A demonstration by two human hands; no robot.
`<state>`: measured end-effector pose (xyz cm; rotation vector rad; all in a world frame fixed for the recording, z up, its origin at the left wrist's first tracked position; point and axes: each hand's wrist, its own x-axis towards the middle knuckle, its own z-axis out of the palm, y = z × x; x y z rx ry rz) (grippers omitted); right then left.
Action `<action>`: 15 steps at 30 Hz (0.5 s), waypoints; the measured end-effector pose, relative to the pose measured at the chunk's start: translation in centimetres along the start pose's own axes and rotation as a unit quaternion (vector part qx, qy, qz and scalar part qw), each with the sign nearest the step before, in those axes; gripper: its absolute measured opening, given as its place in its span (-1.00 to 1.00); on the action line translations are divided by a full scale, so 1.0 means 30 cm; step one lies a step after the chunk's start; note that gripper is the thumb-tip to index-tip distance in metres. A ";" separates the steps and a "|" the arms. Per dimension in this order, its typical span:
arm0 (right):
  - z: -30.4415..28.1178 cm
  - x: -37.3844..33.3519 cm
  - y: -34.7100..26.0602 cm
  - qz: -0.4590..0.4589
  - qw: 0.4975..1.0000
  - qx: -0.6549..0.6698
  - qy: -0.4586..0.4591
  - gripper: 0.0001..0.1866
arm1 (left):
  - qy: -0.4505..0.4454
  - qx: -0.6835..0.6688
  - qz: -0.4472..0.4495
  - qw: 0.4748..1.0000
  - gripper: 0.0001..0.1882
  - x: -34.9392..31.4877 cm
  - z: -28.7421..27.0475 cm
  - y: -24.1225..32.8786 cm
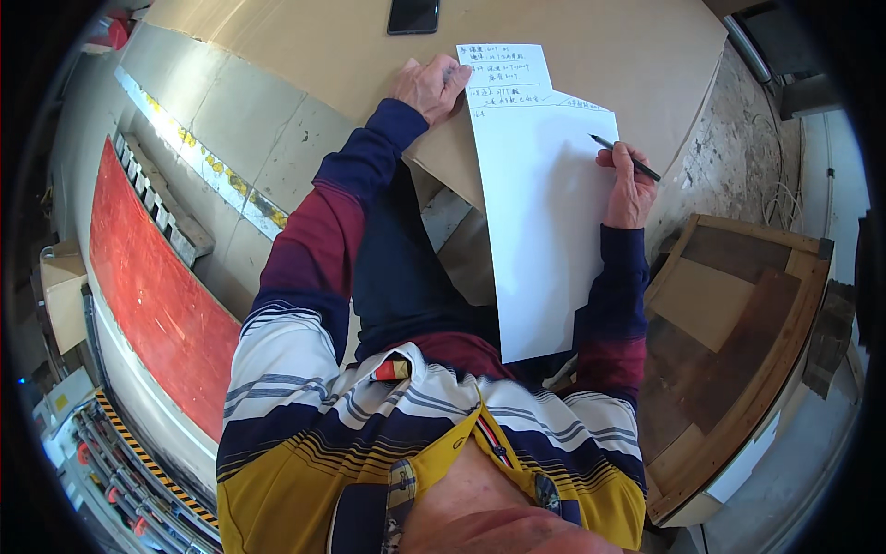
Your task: The recorder is sitting at a desk and writing notes on a piece of paper using a pen.
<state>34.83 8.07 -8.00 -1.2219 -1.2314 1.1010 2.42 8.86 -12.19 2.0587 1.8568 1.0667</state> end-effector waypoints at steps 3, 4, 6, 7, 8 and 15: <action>0.006 -0.001 0.014 0.000 1.000 0.013 0.002 -0.79 | -0.007 -0.019 0.002 1.000 -0.61 -0.004 -0.001 -0.009; 0.006 0.000 0.017 -0.002 1.000 0.021 0.003 -0.80 | -0.009 -0.028 0.004 1.000 -0.62 -0.003 -0.001 -0.010; 0.008 0.001 0.025 -0.005 1.000 0.027 0.004 -0.80 | -0.010 -0.027 0.007 1.000 -0.62 -0.007 -0.004 -0.016; 0.008 0.001 0.030 -0.007 0.999 0.034 0.002 -0.80 | -0.011 -0.023 0.008 1.000 -0.63 -0.009 -0.004 -0.019; 0.009 0.002 0.035 -0.008 0.999 0.043 -0.001 -0.79 | -0.012 -0.019 0.008 1.000 -0.63 -0.008 -0.008 -0.019; -0.006 0.010 0.043 -0.010 0.999 0.039 -0.011 -0.77 | -0.008 -0.015 -0.002 1.000 -0.63 -0.001 -0.006 -0.010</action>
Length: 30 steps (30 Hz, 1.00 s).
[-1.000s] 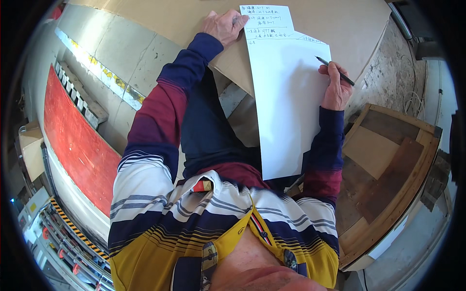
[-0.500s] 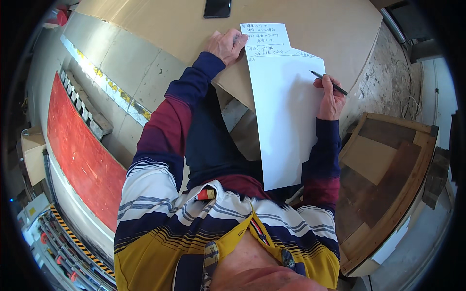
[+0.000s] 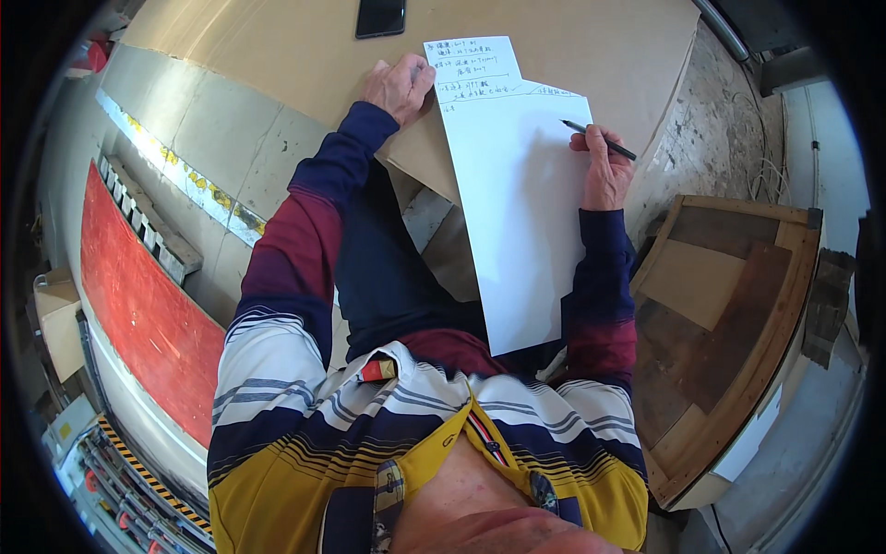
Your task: The recorder is sitting at a desk and writing notes on a piece of paper using a pen.
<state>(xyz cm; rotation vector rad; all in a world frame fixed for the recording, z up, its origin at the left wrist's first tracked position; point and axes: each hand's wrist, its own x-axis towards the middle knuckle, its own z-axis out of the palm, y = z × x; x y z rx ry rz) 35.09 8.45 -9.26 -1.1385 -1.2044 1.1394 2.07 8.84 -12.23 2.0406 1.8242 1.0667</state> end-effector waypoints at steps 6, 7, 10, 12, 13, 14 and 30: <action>0.007 0.003 -0.023 0.009 1.000 -0.013 -0.001 -0.75 | 0.016 0.007 0.009 1.000 -0.64 0.001 0.009 -0.014; 0.001 0.008 -0.026 0.007 1.000 -0.006 -0.004 -0.73 | 0.016 0.004 0.006 1.000 -0.64 0.000 0.011 -0.017; -0.007 0.018 -0.038 0.003 1.000 0.007 -0.009 -0.70 | 0.017 -0.001 0.001 1.000 -0.65 0.001 0.009 -0.011; -0.008 0.032 -0.051 0.001 1.000 -0.012 0.003 -0.71 | 0.012 0.010 -0.005 1.000 -0.66 0.001 0.006 -0.009; -0.010 0.039 -0.057 -0.001 1.000 -0.022 0.010 -0.70 | 0.011 0.015 -0.008 1.000 -0.67 0.002 0.008 -0.009; -0.011 0.044 -0.056 -0.002 1.000 -0.023 0.009 -0.70 | 0.012 0.014 -0.009 1.000 -0.67 0.001 0.010 -0.011; -0.011 0.061 -0.002 0.018 0.999 0.004 0.039 -0.72 | 0.018 0.005 0.011 1.000 -0.68 -0.003 0.026 -0.026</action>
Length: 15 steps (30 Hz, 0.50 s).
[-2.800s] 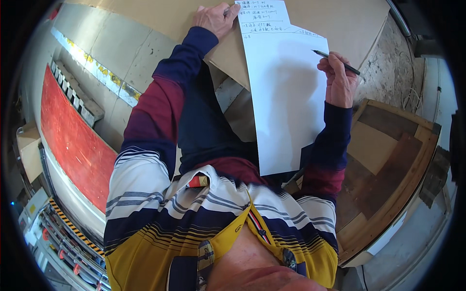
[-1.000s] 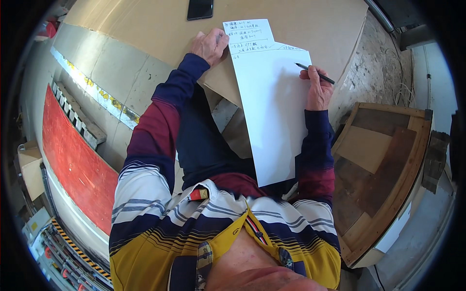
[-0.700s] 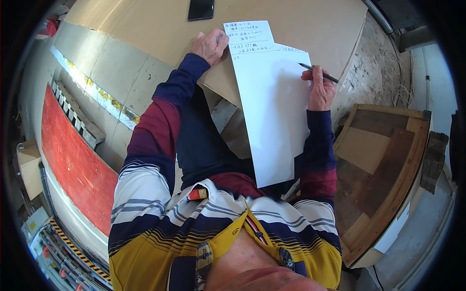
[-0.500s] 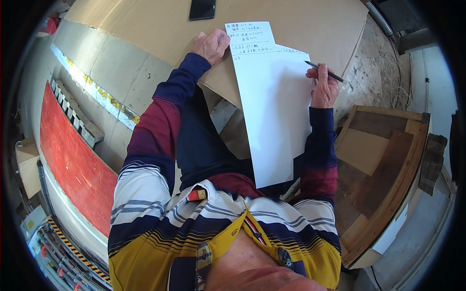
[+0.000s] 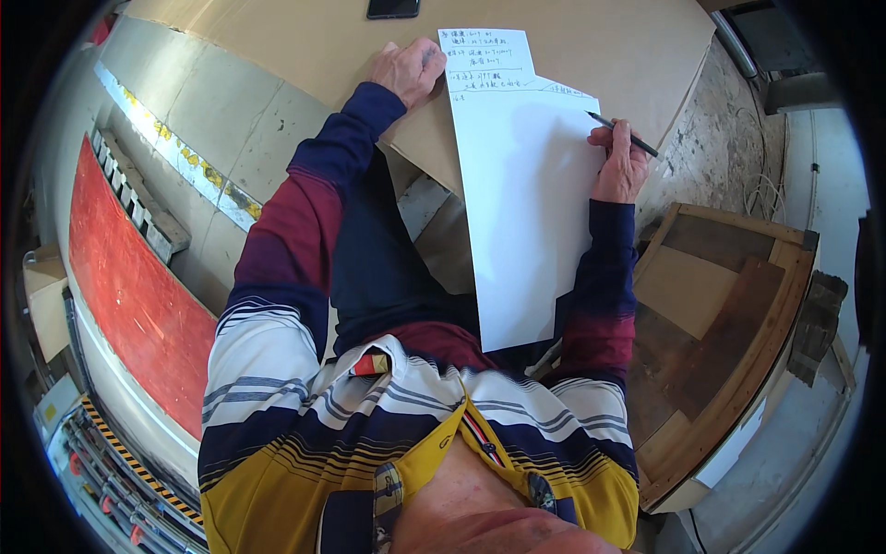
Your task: The recorder is sitting at a desk and writing notes on a piece of paper using a pen.
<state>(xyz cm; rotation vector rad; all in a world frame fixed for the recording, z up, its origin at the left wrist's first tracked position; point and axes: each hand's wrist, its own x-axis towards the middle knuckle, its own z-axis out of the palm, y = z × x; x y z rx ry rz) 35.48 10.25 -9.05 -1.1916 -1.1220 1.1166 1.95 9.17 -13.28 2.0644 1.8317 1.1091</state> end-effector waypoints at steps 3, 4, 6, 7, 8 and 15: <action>0.002 0.013 0.012 -0.013 1.000 0.011 -0.015 -0.71 | 0.001 0.013 -0.002 1.000 -0.68 0.009 -0.013 -0.006; 0.000 0.012 0.012 -0.012 1.000 0.010 -0.015 -0.71 | 0.000 0.012 -0.003 1.000 -0.68 0.008 -0.014 -0.005; -0.005 0.010 0.010 -0.012 1.000 0.001 -0.012 -0.72 | -0.004 0.009 -0.002 1.000 -0.69 0.007 -0.014 0.000; -0.007 0.009 0.009 -0.013 1.000 -0.004 -0.011 -0.72 | -0.006 0.007 -0.001 1.000 -0.69 0.006 -0.014 0.003; -0.009 0.009 0.009 -0.012 1.000 -0.003 -0.009 -0.72 | -0.008 0.006 0.000 1.000 -0.69 0.006 -0.010 0.000; -0.011 0.008 0.010 -0.019 1.000 -0.017 -0.014 -0.74 | -0.010 0.008 -0.006 1.000 -0.68 0.006 -0.008 -0.011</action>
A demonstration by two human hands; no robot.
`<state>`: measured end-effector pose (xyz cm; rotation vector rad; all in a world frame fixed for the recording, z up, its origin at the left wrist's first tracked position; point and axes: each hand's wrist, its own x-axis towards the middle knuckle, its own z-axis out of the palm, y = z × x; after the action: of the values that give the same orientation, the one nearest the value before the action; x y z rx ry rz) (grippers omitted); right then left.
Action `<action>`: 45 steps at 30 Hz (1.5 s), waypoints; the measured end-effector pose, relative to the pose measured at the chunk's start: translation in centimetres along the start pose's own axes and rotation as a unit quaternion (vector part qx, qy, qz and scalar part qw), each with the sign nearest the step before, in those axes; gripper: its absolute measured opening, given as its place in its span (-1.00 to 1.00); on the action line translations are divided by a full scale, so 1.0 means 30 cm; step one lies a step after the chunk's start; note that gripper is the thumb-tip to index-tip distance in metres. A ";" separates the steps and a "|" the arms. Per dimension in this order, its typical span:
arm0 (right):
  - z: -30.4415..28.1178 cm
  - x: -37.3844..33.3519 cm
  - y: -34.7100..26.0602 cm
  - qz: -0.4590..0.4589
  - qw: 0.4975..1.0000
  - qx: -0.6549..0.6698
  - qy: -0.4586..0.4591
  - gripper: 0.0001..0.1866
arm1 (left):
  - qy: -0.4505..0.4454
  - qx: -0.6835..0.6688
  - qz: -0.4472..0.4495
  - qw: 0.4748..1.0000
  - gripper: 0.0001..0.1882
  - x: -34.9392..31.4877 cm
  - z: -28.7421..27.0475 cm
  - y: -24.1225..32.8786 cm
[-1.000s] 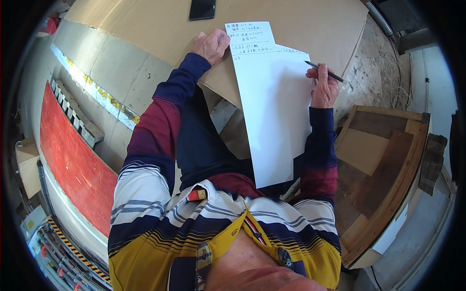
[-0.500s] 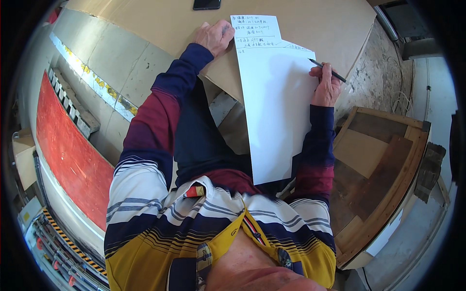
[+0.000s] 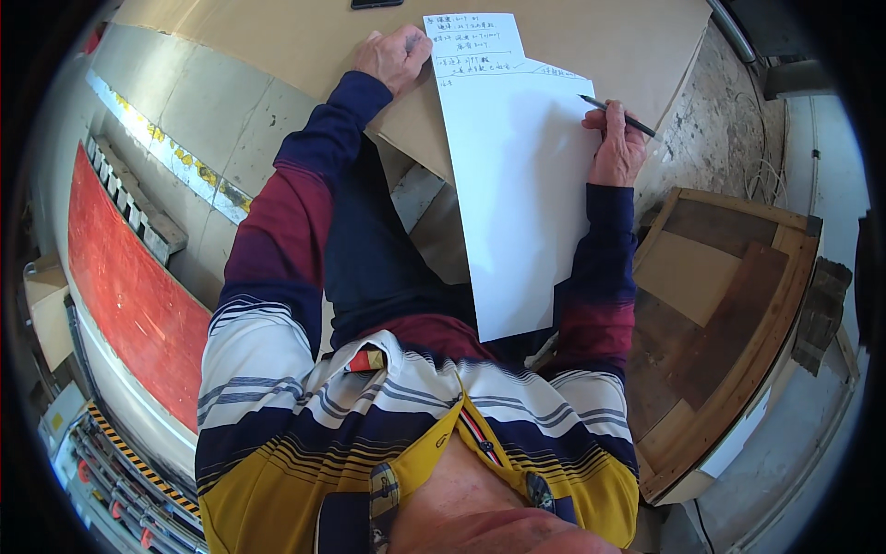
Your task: The recorder is sitting at a desk and writing notes on a piece of paper using a pen.
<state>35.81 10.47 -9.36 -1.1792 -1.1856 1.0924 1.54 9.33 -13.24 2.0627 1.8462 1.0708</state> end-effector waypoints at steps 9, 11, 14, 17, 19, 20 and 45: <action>0.036 0.004 -0.067 -0.073 0.997 -0.037 0.010 -0.81 | 0.006 -0.005 -0.003 1.000 -0.67 0.002 0.002 0.001; 0.056 0.017 -0.070 -0.057 0.998 -0.033 -0.014 -0.82 | 0.010 0.006 -0.003 1.000 -0.65 0.002 0.005 0.002; 0.085 0.016 -0.091 -0.041 0.998 -0.028 -0.033 -0.82 | 0.010 0.017 -0.008 1.000 -0.63 0.001 0.006 0.008; 0.097 0.019 -0.092 -0.025 0.998 -0.022 -0.046 -0.83 | 0.004 0.029 -0.017 0.999 -0.62 0.004 0.007 0.016; 0.098 0.032 -0.076 -0.028 0.996 -0.078 -0.044 -0.82 | 0.009 0.031 -0.012 0.999 -0.62 0.006 0.011 0.011; 0.098 0.034 -0.068 -0.030 0.993 -0.106 -0.042 -0.81 | 0.011 0.032 -0.010 0.999 -0.63 0.006 0.012 0.008; 0.105 0.062 0.011 -0.021 0.997 -0.045 -0.065 -0.81 | 0.001 0.140 -0.015 0.990 -0.62 0.007 0.011 0.041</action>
<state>32.80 12.59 -9.51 -1.1609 -1.3663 1.1066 2.72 9.36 -12.69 2.1701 2.1269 0.8484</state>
